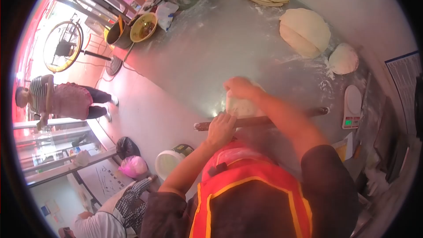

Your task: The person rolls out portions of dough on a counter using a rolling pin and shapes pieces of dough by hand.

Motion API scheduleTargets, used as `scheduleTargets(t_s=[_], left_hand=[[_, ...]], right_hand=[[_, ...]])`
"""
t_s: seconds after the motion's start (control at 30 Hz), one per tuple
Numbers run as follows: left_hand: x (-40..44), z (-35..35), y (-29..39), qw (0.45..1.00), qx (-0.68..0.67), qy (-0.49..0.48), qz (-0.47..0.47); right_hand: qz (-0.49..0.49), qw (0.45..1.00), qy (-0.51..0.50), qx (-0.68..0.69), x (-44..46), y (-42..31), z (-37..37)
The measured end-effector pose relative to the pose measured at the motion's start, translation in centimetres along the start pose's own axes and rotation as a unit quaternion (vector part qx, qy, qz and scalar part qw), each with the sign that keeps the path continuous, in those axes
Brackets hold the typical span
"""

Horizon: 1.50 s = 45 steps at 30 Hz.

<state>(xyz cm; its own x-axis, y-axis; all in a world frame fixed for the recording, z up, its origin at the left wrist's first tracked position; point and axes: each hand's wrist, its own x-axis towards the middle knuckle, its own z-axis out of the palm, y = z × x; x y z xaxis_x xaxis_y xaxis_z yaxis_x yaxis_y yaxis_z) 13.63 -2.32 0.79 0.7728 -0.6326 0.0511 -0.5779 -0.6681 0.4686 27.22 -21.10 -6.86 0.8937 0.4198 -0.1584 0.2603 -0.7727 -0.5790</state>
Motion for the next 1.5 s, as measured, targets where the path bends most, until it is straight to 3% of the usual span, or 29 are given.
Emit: scheduleTargets(t_s=[0.03, 0.07, 0.13, 0.2, 0.3, 0.37, 0.47, 0.57, 0.63, 0.73, 0.77, 0.83, 0.9, 0.93, 1.0, 1.1, 1.13, 1.2, 1.27, 1.33, 1.4, 1.5], left_hand=[[-0.3, 0.0, 0.1, 1.000, -0.006, 0.000, 0.000], [-0.5, -0.3, 0.3, 1.000, -0.002, 0.001, -0.004], [0.2, -1.1, 0.3, 1.000, 0.008, 0.009, -0.004], [0.7, -0.8, -0.1, 0.999, 0.042, -0.005, -0.019], [0.2, 2.1, -0.6, 0.996, 0.052, 0.051, -0.048], [1.0, 3.3, -0.5, 0.993, 0.056, 0.076, -0.074], [4.0, 3.3, -0.7, 0.992, 0.078, 0.024, -0.100], [11.3, 2.8, -2.5, 0.983, 0.169, 0.040, -0.063], [16.9, 1.5, -3.3, 0.986, 0.154, 0.032, -0.059], [24.8, 1.4, -5.7, 0.973, 0.202, 0.109, -0.019], [25.0, 1.5, -5.7, 0.973, 0.192, 0.124, -0.017], [23.4, 1.8, -5.5, 0.974, 0.170, 0.151, -0.016], [15.9, 2.1, -4.5, 0.985, 0.160, 0.057, -0.021], [12.3, 2.5, -4.3, 0.991, 0.132, 0.001, -0.025], [5.5, 3.3, -2.4, 0.995, 0.070, 0.060, -0.025], [4.9, 3.7, -4.3, 0.994, 0.079, 0.060, 0.035], [5.1, 2.3, -4.3, 0.997, 0.067, 0.038, 0.012], [5.6, -0.5, -4.1, 0.999, 0.037, -0.002, -0.039], [3.5, -2.2, -4.9, 0.993, 0.036, 0.082, -0.076], [0.7, -3.0, -7.0, 0.981, 0.055, 0.142, -0.123], [-0.5, -2.8, -9.1, 0.964, 0.072, 0.176, -0.186], [-0.3, -2.5, -11.5, 0.937, 0.079, 0.193, -0.280]], right_hand=[[0.019, 1.000, -0.009, 0.018, 0.2, -0.5, 0.0], [0.025, 0.994, 0.062, 0.088, -1.0, 0.6, -1.5], [0.140, 0.965, 0.148, 0.163, -4.9, 4.2, -3.8], [0.285, 0.944, 0.134, 0.100, -11.0, 4.2, -6.0], [0.295, 0.924, 0.237, 0.054, -23.0, 2.9, -4.4], [0.227, 0.925, 0.214, -0.218, -28.9, 2.4, -2.1], [0.288, 0.914, 0.235, -0.159, -29.3, 3.0, -0.8], [0.313, 0.896, 0.248, -0.196, -24.2, 6.3, -4.1], [0.322, 0.874, 0.254, -0.261, -20.2, 9.6, -7.0], [0.340, 0.838, 0.309, -0.294, -15.2, 13.4, -11.3], [0.318, 0.849, 0.317, -0.278, -15.2, 13.5, -11.3], [0.271, 0.871, 0.326, -0.246, -16.0, 12.8, -10.6], [0.295, 0.908, 0.246, -0.166, -20.9, 8.2, -7.6], [0.268, 0.913, 0.260, -0.164, -23.7, 6.1, -5.6], [0.233, 0.920, 0.269, -0.163, -28.6, 2.9, -1.6], [0.196, 0.950, 0.204, -0.131, -29.6, 5.0, -2.0], [0.184, 0.960, 0.176, -0.114, -28.5, 5.6, -3.3], [0.154, 0.946, 0.239, -0.155, -25.8, 4.8, -6.4], [0.169, 0.915, 0.339, -0.140, -22.7, 3.2, -8.6], [0.232, 0.844, 0.479, -0.070, -19.8, 2.1, -9.5], [0.280, 0.861, 0.424, 0.029, -16.7, 9.1, -3.8], [0.335, 0.901, 0.253, 0.110, -13.2, 7.7, -5.7]])
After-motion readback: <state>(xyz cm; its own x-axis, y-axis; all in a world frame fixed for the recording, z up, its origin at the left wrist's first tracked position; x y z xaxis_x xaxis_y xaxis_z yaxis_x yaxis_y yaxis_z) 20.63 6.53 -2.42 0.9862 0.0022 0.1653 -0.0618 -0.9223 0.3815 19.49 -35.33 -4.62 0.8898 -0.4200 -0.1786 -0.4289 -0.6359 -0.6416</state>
